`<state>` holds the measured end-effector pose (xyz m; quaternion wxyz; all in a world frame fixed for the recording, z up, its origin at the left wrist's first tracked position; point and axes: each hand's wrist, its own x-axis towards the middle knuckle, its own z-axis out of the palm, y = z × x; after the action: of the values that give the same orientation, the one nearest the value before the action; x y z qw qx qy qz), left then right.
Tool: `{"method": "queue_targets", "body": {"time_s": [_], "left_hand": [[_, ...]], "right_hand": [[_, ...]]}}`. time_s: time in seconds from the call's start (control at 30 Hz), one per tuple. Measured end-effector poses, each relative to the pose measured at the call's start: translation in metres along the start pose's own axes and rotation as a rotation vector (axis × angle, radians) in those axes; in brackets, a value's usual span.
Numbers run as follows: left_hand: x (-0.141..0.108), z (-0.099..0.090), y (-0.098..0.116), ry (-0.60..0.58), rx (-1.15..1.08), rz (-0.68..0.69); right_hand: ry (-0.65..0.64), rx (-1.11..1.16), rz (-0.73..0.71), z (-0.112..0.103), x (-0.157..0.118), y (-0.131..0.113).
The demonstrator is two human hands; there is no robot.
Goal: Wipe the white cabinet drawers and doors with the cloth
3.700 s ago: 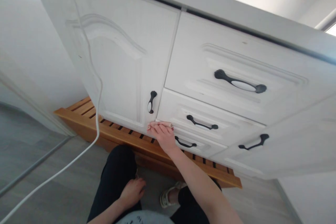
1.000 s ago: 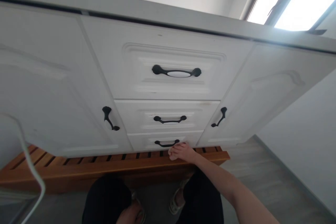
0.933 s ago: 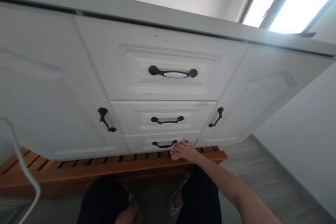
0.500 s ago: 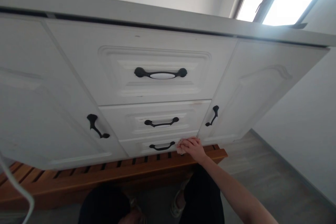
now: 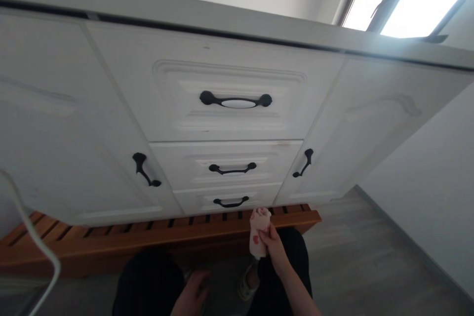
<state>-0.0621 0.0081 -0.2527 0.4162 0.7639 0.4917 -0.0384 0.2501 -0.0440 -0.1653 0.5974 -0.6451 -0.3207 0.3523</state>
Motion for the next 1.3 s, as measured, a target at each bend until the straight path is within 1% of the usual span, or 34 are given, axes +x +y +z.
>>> {"method": "queue_targets", "body": {"time_s": [0.03, 0.1, 0.17, 0.23, 0.27, 0.3, 0.37, 0.43, 0.5, 0.53, 0.6, 0.67, 0.7, 0.8, 0.87, 0.93, 1.0, 1.1, 1.17, 1.23, 1.3], "left_hand": [[0.001, -0.003, 0.016, 0.014, -0.053, 0.051], [0.003, -0.013, 0.053, 0.048, -0.333, 0.201], [0.004, -0.026, 0.093, 0.041, -0.608, 0.236], [0.003, -0.037, 0.126, -0.014, -0.845, 0.306], [0.001, -0.041, 0.138, -0.035, -0.924, 0.330], [-0.001, -0.045, 0.148, -0.055, -0.985, 0.329], [-0.008, -0.051, 0.161, -0.080, -1.079, 0.271], [-0.017, -0.059, 0.168, -0.094, -1.157, 0.203], [-0.028, -0.070, 0.171, -0.101, -1.229, 0.159], [-0.033, -0.077, 0.172, -0.112, -1.262, 0.136], [-0.041, -0.092, 0.173, -0.145, -1.343, 0.075], [-0.048, -0.104, 0.173, -0.200, -1.412, 0.047], [-0.051, -0.109, 0.173, -0.231, -1.436, 0.056], [-0.057, -0.116, 0.172, -0.326, -1.456, 0.113], [-0.061, -0.117, 0.172, -0.386, -1.461, 0.140], [-0.065, -0.117, 0.171, -0.443, -1.455, 0.166], [-0.068, -0.119, 0.171, -0.484, -1.415, 0.190], [-0.072, -0.123, 0.173, -0.454, -1.262, 0.237], [-0.074, -0.126, 0.177, -0.371, -1.108, 0.291], [-0.075, -0.128, 0.180, -0.242, -0.944, 0.333], [-0.075, -0.128, 0.181, -0.138, -0.834, 0.352]], "right_hand": [[-0.007, 0.144, 0.103, 0.007, -0.009, -0.006], [-0.006, 0.375, 0.279, 0.020, -0.025, -0.022], [-0.013, 0.439, 0.336, 0.032, -0.037, -0.038], [-0.027, 0.411, 0.323, 0.044, -0.046, -0.052], [-0.030, 0.362, 0.296, 0.050, -0.049, -0.058], [-0.026, 0.288, 0.260, 0.054, -0.051, -0.062], [-0.020, 0.093, 0.180, 0.061, -0.054, -0.068], [-0.030, -0.107, 0.098, 0.064, -0.054, -0.072], [-0.059, -0.235, 0.038, 0.062, -0.053, -0.076], [-0.079, -0.263, 0.016, 0.061, -0.052, -0.077], [-0.120, -0.246, -0.012, 0.058, -0.050, -0.080], [-0.165, -0.138, 0.014, 0.057, -0.049, -0.082], [-0.190, -0.051, 0.066, 0.058, -0.049, -0.083], [-0.250, 0.277, 0.311, 0.063, -0.050, -0.090], [-0.245, 0.440, 0.421, 0.064, -0.050, -0.099], [-0.236, 0.505, 0.432, 0.062, -0.049, -0.111], [-0.259, 0.483, 0.393, 0.057, -0.047, -0.124], [-0.263, 0.336, 0.308, 0.054, -0.046, -0.135], [-0.195, 0.249, 0.276, 0.057, -0.045, -0.135], [-0.095, 0.264, 0.303, 0.065, -0.045, -0.129], [-0.003, 0.383, 0.390, 0.073, -0.044, -0.120]]}}
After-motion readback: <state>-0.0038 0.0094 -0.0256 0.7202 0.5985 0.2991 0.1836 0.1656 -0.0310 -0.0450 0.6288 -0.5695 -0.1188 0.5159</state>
